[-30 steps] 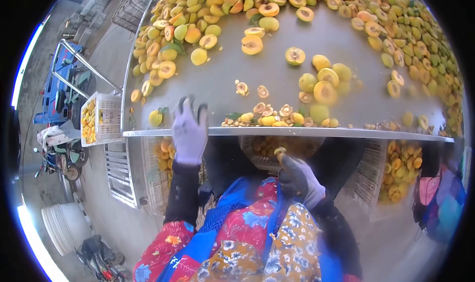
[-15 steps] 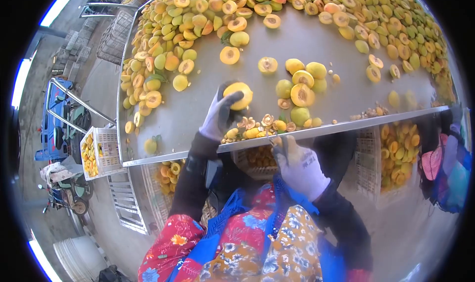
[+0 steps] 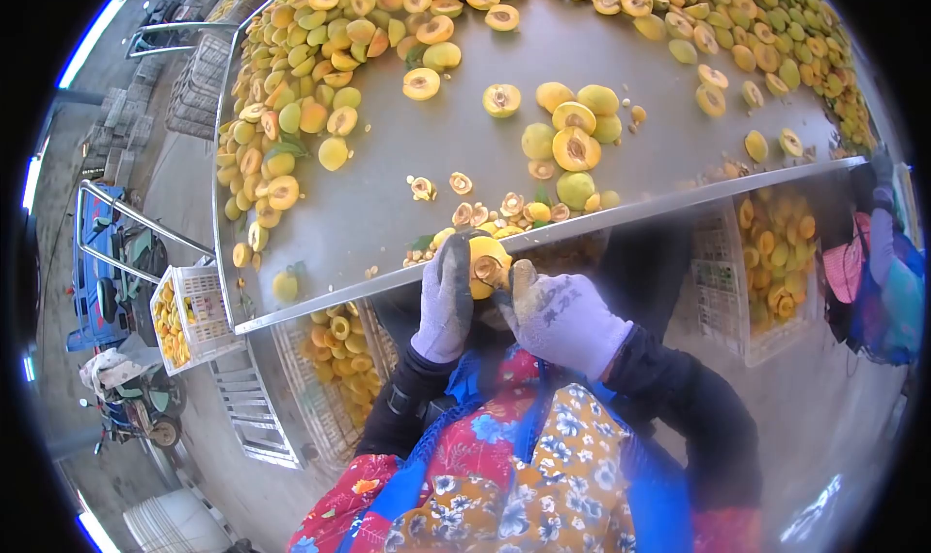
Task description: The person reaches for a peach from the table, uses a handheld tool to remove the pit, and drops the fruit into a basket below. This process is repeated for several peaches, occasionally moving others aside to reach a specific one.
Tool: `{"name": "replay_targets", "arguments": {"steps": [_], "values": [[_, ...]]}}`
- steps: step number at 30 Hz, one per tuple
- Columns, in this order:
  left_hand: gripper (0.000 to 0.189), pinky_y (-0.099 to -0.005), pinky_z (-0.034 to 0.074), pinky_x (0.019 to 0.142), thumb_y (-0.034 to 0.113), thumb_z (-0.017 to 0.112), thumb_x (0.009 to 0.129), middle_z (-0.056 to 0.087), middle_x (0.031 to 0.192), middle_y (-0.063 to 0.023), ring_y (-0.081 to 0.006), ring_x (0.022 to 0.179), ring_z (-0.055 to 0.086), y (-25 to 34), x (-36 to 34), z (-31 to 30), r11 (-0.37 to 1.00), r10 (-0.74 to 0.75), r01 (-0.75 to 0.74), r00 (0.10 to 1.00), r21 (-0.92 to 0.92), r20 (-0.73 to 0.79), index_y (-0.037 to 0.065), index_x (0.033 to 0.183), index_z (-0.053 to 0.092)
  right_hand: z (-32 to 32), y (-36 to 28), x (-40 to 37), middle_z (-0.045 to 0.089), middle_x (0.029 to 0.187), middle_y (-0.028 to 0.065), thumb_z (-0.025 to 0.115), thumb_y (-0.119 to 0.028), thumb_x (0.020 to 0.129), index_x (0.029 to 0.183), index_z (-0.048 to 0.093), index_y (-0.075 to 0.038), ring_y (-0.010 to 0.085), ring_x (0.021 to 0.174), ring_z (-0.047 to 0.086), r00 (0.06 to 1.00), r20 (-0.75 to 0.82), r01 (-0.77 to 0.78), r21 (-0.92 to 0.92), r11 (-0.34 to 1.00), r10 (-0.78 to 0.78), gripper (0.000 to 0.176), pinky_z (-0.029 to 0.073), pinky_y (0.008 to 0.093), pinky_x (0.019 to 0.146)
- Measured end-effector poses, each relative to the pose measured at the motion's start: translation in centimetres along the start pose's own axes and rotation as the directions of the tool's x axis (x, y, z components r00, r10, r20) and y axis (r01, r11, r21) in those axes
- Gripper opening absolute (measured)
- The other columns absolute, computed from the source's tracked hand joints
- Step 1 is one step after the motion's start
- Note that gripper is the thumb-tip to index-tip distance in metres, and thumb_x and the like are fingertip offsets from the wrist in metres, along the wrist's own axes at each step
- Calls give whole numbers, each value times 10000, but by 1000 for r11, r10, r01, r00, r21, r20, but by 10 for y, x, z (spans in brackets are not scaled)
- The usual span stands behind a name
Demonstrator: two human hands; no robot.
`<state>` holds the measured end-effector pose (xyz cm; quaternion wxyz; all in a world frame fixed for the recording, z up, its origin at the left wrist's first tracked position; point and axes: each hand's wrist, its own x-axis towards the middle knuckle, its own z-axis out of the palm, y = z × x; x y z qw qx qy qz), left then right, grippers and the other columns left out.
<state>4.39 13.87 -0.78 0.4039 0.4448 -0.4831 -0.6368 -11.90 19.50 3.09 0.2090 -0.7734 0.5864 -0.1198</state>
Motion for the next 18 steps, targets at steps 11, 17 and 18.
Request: {"name": "replay_targets", "arguments": {"steps": [11, 17, 18], "values": [[294, -344, 525, 772, 203, 466, 1042, 694, 946, -165, -234, 859, 678, -2, -5, 4, 937, 153, -124, 986, 328, -62, -38, 1111, 620, 12, 6, -8, 595, 628, 189, 546, -257, 973, 1020, 560, 120, 333, 547, 617, 999, -26, 44, 249, 967, -39, 380, 480, 427, 502], [291, -356, 528, 737, 204, 471, 1041, 698, 908, -168, -249, 818, 683, 3, -10, 9, 937, 132, -97, 988, 335, -84, -36, 1103, 623, 12, 1, -13, 604, 674, 219, 567, -164, 953, 1025, 507, 95, 379, 581, 624, 1000, 7, -6, 222, 975, 5, 275, 477, 438, 502], [288, -356, 528, 731, 203, 474, 1039, 695, 899, -174, -252, 812, 685, 3, -10, 10, 928, 161, -116, 982, 355, -102, -36, 1098, 623, 16, 1, -13, 612, 684, 215, 567, -162, 953, 1029, 513, 86, 379, 601, 632, 1000, 16, -18, 270, 963, 14, 265, 484, 426, 512]]}}
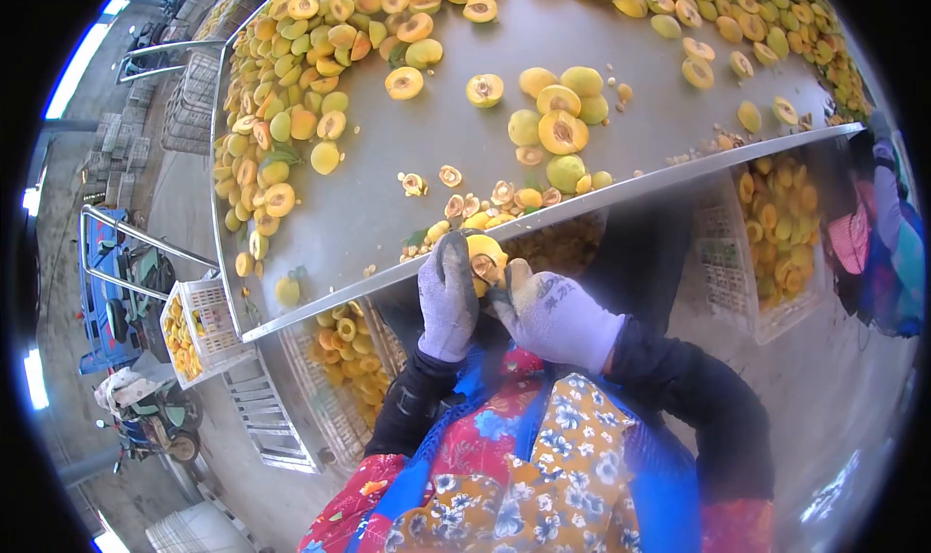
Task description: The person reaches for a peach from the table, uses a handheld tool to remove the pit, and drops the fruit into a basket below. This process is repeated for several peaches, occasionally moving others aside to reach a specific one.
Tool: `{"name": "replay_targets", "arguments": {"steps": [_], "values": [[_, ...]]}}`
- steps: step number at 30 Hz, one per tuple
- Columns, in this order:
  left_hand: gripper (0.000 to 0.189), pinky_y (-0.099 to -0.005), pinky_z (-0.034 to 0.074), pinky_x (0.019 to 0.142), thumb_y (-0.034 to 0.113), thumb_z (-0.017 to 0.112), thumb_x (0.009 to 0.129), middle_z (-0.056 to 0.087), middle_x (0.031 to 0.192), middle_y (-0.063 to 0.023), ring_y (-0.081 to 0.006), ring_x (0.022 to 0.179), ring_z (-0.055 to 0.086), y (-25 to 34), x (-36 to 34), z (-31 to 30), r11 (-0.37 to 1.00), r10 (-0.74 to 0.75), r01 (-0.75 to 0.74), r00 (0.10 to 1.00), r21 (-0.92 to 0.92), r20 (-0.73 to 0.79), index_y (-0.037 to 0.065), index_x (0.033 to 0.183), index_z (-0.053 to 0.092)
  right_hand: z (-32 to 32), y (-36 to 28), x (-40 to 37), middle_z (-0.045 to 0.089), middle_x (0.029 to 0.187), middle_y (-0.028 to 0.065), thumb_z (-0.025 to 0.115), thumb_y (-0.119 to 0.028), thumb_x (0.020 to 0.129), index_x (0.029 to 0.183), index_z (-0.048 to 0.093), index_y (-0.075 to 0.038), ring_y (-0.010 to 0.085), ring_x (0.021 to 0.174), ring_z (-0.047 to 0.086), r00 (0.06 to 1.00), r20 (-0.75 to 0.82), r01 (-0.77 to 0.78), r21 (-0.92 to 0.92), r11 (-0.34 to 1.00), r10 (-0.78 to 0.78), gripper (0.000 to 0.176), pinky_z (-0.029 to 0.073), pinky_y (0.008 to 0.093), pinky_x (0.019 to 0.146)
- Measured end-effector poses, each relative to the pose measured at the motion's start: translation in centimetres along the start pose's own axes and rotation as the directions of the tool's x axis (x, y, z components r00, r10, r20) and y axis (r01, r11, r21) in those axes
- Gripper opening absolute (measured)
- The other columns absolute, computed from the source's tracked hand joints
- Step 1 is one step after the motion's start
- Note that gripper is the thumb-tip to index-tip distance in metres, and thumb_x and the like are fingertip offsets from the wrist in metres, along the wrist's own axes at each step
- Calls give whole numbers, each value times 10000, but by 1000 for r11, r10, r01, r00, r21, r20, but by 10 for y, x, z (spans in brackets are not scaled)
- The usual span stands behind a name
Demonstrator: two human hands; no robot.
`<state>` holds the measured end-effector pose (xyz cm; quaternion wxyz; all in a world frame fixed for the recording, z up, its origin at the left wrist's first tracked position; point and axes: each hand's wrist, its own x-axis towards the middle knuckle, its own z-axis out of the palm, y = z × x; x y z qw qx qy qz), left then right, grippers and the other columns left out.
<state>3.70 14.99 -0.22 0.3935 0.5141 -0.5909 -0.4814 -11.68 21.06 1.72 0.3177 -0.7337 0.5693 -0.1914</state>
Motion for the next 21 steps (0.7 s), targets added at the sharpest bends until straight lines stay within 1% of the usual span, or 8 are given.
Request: {"name": "replay_targets", "arguments": {"steps": [3, 6, 8, 12, 15, 16, 19, 21], "values": [[279, -355, 526, 713, 200, 481, 1035, 687, 877, -187, -261, 796, 688, 6, 0, 5, 997, 44, -40, 997, 63, -63, -36, 1081, 623, 5, 0, 2, 611, 665, 134, 530, -250, 1001, 1004, 593, 5, 246, 540, 617, 984, -176, 80, 240, 967, -38, 263, 467, 355, 485], [270, -354, 525, 700, 191, 484, 1032, 683, 864, -193, -265, 792, 690, 18, -5, 6, 988, 83, -73, 994, 138, -72, -37, 1071, 623, -4, 1, 4, 583, 666, 58, 504, -276, 1026, 984, 611, -43, 147, 566, 584, 942, 266, -336, 743, 578, 205, 260, 453, 314, 497], [264, -355, 525, 695, 182, 479, 1031, 683, 862, -191, -259, 794, 691, 7, -4, 8, 971, 170, -158, 984, 180, -56, -37, 1074, 621, -13, 2, 6, 560, 667, 20, 488, -297, 1034, 961, 600, -48, 108, 573, 546, 890, 400, -456, 762, 460, 219, 283, 440, 284, 499], [286, -343, 531, 716, 189, 452, 1041, 696, 895, -168, -236, 805, 689, 0, 3, -4, 998, 15, -25, 988, 59, 155, -35, 1110, 616, -25, -10, 8, 492, 619, -9, 487, -346, 1042, 933, 565, -71, 73, 487, 455, 790, 527, -612, 713, 343, 314, 306, 380, 240, 435], [305, -331, 534, 755, 197, 431, 1050, 702, 920, -142, -217, 824, 681, -8, 3, -5, 996, 71, -55, 972, -74, 225, -27, 1133, 619, -30, 6, 5, 401, 570, -29, 512, -399, 1032, 929, 535, -78, 53, 416, 359, 686, 727, -704, 658, -267, -18, 338, 302, 219, 370], [312, -328, 533, 772, 203, 426, 1053, 702, 926, -133, -212, 834, 677, -11, 4, -5, 984, 120, -84, 964, -157, 237, -24, 1137, 622, -22, 13, 1, 332, 551, -49, 546, -445, 1009, 937, 526, -68, 35, 398, 299, 711, 681, -683, 609, -403, -176, 385, 242, 209, 342], [324, -323, 527, 815, 215, 415, 1059, 699, 945, -124, -202, 866, 669, -20, 4, -4, 956, 165, -80, 942, -281, 294, -14, 1145, 627, -13, 22, -2, 366, 554, -35, 506, -434, 1028, 943, 531, -45, 29, 366, 290, 695, 665, -691, 515, -508, -272, 400, 259, 194, 330], [333, -322, 523, 829, 230, 415, 1061, 695, 964, -126, -198, 882, 665, -24, 5, -4, 965, 152, -64, 927, -255, 342, -10, 1143, 630, -19, 19, -1, 371, 555, -32, 507, -437, 1027, 942, 530, -46, 32, 371, 302, 686, 717, -708, 619, -341, -123, 401, 260, 194, 334]]}}
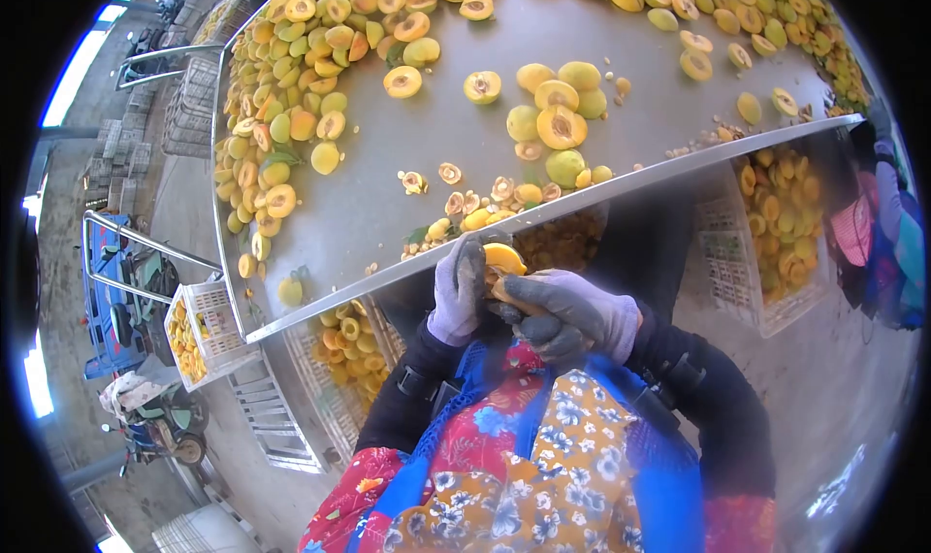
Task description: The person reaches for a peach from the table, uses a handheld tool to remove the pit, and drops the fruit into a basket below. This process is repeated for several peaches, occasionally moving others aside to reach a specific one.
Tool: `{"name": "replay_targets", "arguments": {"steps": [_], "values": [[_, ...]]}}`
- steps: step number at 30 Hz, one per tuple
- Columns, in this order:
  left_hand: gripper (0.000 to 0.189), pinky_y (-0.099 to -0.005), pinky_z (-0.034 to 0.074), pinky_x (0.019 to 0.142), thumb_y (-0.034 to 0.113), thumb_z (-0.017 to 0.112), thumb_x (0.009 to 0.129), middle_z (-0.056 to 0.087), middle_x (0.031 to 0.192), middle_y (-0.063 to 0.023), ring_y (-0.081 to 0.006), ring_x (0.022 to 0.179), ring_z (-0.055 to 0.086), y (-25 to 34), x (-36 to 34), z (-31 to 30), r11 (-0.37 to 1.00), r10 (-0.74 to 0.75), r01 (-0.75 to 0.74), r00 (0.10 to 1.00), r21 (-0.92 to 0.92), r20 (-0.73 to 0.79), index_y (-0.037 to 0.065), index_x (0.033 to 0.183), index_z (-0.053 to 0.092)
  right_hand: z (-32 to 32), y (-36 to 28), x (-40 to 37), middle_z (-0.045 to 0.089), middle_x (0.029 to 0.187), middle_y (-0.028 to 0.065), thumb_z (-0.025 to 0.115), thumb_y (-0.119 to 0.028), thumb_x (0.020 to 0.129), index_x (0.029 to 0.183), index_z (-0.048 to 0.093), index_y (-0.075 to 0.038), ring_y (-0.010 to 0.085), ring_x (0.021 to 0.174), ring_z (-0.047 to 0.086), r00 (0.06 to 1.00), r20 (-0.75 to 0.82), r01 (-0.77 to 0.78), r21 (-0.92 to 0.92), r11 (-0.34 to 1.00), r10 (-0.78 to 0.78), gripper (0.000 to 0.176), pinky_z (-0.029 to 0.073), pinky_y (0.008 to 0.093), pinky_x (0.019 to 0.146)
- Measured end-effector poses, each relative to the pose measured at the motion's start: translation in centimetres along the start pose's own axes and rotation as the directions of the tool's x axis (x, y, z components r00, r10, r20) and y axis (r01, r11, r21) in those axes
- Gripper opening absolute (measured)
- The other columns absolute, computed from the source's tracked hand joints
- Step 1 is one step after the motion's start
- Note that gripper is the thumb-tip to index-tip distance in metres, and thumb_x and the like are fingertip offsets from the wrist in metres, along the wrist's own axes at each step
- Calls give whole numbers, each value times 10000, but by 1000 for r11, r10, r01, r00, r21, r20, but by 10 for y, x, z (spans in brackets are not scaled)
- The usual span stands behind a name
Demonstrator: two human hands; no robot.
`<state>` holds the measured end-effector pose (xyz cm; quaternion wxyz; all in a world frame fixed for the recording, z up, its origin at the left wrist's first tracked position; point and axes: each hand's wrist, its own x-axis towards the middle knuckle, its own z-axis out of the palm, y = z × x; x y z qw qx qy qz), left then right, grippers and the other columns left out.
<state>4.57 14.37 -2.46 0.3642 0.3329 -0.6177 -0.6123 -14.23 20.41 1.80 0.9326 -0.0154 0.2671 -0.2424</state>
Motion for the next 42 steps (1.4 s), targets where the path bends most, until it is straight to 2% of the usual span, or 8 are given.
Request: {"name": "replay_targets", "arguments": {"steps": [8, 10, 12, 14, 19, 26, 30, 42], "values": [[401, -319, 517, 830, 309, 409, 1076, 682, 980, -137, -194, 919, 649, -17, 3, -4, 974, -208, 207, 978, 93, 5, -15, 1091, 646, 20, -14, 3, 475, 576, 14, 529, -397, 1016, 915, 549, -44, 111, 417, 453, 931, -310, -41, -612, 790, -191, 368, 365, 253, 391], [421, -316, 515, 837, 330, 400, 1079, 679, 1007, -129, -197, 924, 647, -25, 1, -8, 957, -287, 285, 957, 47, 44, -18, 1113, 634, -21, 4, 18, 545, 614, 66, 531, -365, 1005, 932, 555, -38, 170, 469, 545, 740, 226, 146, -973, -176, -634, 335, 412, 313, 425], [440, -315, 521, 834, 361, 401, 1078, 673, 1039, -115, -194, 928, 647, -32, 1, -10, 936, -348, 351, 934, -33, 80, -14, 1137, 623, -25, 9, 19, 598, 658, 110, 536, -335, 990, 956, 560, -36, 218, 530, 615, 718, 397, -51, -790, -611, -572, 302, 447, 362, 461], [461, -316, 537, 820, 403, 413, 1070, 664, 1075, -96, -186, 928, 651, -36, -1, -11, 903, -392, 406, 913, -144, 112, -3, 1164, 611, 11, 1, 3, 634, 708, 147, 544, -309, 973, 985, 566, -37, 255, 601, 663, 843, 6, -321, -798, -511, -539, 273, 469, 400, 498], [523, -326, 590, 772, 515, 440, 1032, 647, 1104, -72, -171, 953, 661, 6, -4, -11, 994, -24, 44, 983, -103, 184, 48, 1226, 574, 7, 6, -14, 632, 723, 112, 625, -326, 923, 1003, 558, -43, 252, 564, 643, 720, 285, -386, -592, -707, -632, 302, 468, 385, 488], [658, -380, 529, 954, 568, 427, 1016, 610, 1259, -118, -235, 1129, 625, -1, 7, -4, 337, -548, 618, 742, -710, 386, 36, 1401, 450, -4, 9, -11, 622, 663, 154, 611, -258, 941, 954, 514, -57, 345, 569, 635, 479, 186, -154, -944, -290, -858, 223, 495, 440, 529], [667, -300, 546, 875, 593, 382, 1019, 610, 1262, -114, -179, 1103, 632, -2, 3, -20, 594, -555, 603, 787, -533, 271, 52, 1400, 466, -20, 9, -21, 636, 821, 210, 641, -230, 906, 975, 561, -39, 384, 734, 650, 663, -11, -44, -999, -25, -749, 218, 509, 454, 616], [545, -293, 481, 953, 451, 390, 1065, 589, 1250, -69, -158, 1093, 595, 9, -21, -11, 887, -417, 421, 907, -192, 63, 22, 1393, 468, -1, 0, 47, 680, 855, 174, 728, -136, 780, 1171, 562, -8, 351, 764, 683, 407, 98, 297, -955, 29, -908, 443, 539, 404, 708]]}}
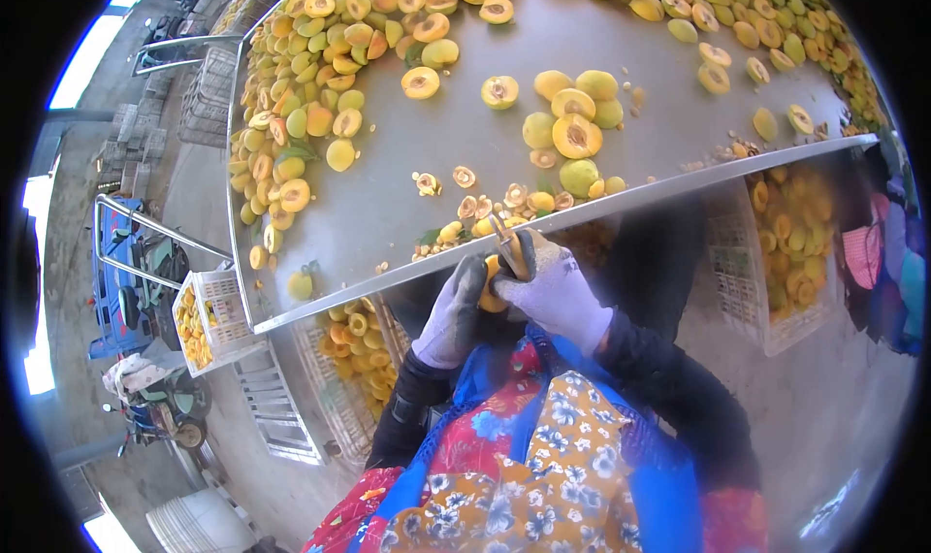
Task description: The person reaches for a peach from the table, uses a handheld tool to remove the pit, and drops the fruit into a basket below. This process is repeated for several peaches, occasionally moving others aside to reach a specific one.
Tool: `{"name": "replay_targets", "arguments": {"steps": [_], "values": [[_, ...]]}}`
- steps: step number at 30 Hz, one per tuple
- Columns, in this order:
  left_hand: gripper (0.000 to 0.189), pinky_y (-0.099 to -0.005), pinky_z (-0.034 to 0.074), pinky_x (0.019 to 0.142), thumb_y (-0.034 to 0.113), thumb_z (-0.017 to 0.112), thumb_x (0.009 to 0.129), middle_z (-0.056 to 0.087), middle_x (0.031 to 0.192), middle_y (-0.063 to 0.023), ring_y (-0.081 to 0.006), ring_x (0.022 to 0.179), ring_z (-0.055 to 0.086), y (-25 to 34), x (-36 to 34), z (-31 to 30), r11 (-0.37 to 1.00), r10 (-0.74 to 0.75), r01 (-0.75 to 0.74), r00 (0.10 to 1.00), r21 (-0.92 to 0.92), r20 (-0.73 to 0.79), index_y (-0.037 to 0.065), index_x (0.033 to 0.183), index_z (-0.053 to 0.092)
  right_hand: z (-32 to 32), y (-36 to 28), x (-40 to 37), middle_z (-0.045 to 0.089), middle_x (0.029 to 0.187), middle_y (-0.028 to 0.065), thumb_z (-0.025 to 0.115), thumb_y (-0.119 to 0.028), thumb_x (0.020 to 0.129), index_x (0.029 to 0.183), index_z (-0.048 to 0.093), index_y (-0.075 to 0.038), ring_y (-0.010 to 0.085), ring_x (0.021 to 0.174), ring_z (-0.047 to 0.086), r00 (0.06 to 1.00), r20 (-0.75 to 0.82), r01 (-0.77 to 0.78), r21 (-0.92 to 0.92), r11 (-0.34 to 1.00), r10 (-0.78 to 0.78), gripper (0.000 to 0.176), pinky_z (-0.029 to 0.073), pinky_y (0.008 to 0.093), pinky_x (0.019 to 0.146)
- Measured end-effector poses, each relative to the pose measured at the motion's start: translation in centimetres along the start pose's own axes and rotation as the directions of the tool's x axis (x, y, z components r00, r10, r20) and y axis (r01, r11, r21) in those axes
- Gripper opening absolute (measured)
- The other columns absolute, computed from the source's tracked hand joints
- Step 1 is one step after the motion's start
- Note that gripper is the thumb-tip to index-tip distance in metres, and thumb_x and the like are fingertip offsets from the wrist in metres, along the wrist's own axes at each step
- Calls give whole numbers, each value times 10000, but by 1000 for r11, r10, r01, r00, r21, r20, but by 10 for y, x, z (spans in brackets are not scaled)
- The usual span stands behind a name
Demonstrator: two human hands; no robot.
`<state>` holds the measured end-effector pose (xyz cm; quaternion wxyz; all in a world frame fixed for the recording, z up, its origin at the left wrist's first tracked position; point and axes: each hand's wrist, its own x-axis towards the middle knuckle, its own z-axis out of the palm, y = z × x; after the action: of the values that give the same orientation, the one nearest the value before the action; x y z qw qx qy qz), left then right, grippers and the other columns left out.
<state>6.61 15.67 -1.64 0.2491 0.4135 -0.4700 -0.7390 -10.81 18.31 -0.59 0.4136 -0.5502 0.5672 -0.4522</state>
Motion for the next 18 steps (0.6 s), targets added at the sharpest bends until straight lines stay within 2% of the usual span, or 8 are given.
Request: {"name": "replay_targets", "arguments": {"steps": [4, 6, 8, 9, 10, 13, 15, 18], "values": [[541, -293, 517, 870, 456, 481, 1023, 613, 1195, -77, -158, 1042, 614, 7, -37, -29, 997, -27, 40, 981, 61, -194, 32, 1357, 521, -8, -2, -3, 667, 815, 194, 708, -126, 782, 1120, 570, -14, 358, 757, 678, 994, 72, -88, 20, 996, 86, 382, 539, 401, 716], [541, -328, 516, 870, 422, 538, 991, 606, 1210, -121, -221, 1047, 609, 12, -82, -81, 894, -27, 189, 928, 406, -372, 9, 1340, 519, -18, 12, -6, 663, 830, 229, 731, -201, 806, 1084, 542, -21, 403, 779, 667, 994, 65, -79, -128, 989, 88, 381, 527, 444, 693], [451, -420, 480, 973, 269, 564, 985, 561, 1268, -234, -399, 1122, 576, 31, -117, -118, 532, 77, 349, 887, 772, -455, -58, 1290, 512, -37, 29, -11, 662, 835, 242, 739, -255, 822, 1081, 522, -24, 422, 787, 659, 974, 134, -136, -288, 948, 180, 409, 518, 468, 682], [470, -440, 477, 967, 292, 587, 968, 565, 1262, -237, -406, 1122, 576, 35, -113, -123, 114, 304, 535, 784, 837, -542, -43, 1292, 523, -42, 38, -15, 656, 818, 241, 735, -320, 837, 1092, 500, -31, 429, 779, 656, 967, 156, -128, -378, 917, 199, 452, 509, 493, 682], [490, -460, 474, 961, 315, 610, 952, 569, 1256, -240, -413, 1122, 576, 42, -104, -120, -276, 544, 698, 680, 660, -491, -28, 1294, 533, -44, 44, -17, 657, 816, 238, 732, -320, 839, 1095, 499, -32, 430, 776, 655, 964, 151, -148, -376, 915, 218, 451, 509, 494, 683], [499, -466, 480, 930, 354, 650, 915, 591, 1212, -237, -411, 1104, 588, 104, 0, -87, 338, 417, 446, 719, 829, -557, 7, 1263, 566, -45, 53, -22, 656, 807, 233, 714, -316, 861, 1101, 496, -33, 432, 760, 649, 965, 134, -163, -366, 916, 225, 431, 507, 500, 681], [474, -450, 485, 926, 377, 624, 925, 591, 1207, -240, -391, 1098, 602, 97, 103, -82, 266, 523, 122, 815, 956, -249, 50, 1265, 579, -45, 49, -24, 655, 806, 234, 704, -307, 873, 1106, 494, -33, 429, 755, 648, 973, 99, -161, -346, 924, 207, 417, 506, 499, 677], [653, -458, 474, 974, 468, 608, 919, 490, 1353, -286, -419, 1157, 580, 104, 227, -31, 272, 387, 120, 895, 955, -222, 6, 1367, 501, -48, 42, -26, 652, 799, 234, 670, -256, 904, 1111, 500, -32, 425, 748, 647, 980, 58, -162, -323, 933, 190, 349, 503, 496, 667]]}}
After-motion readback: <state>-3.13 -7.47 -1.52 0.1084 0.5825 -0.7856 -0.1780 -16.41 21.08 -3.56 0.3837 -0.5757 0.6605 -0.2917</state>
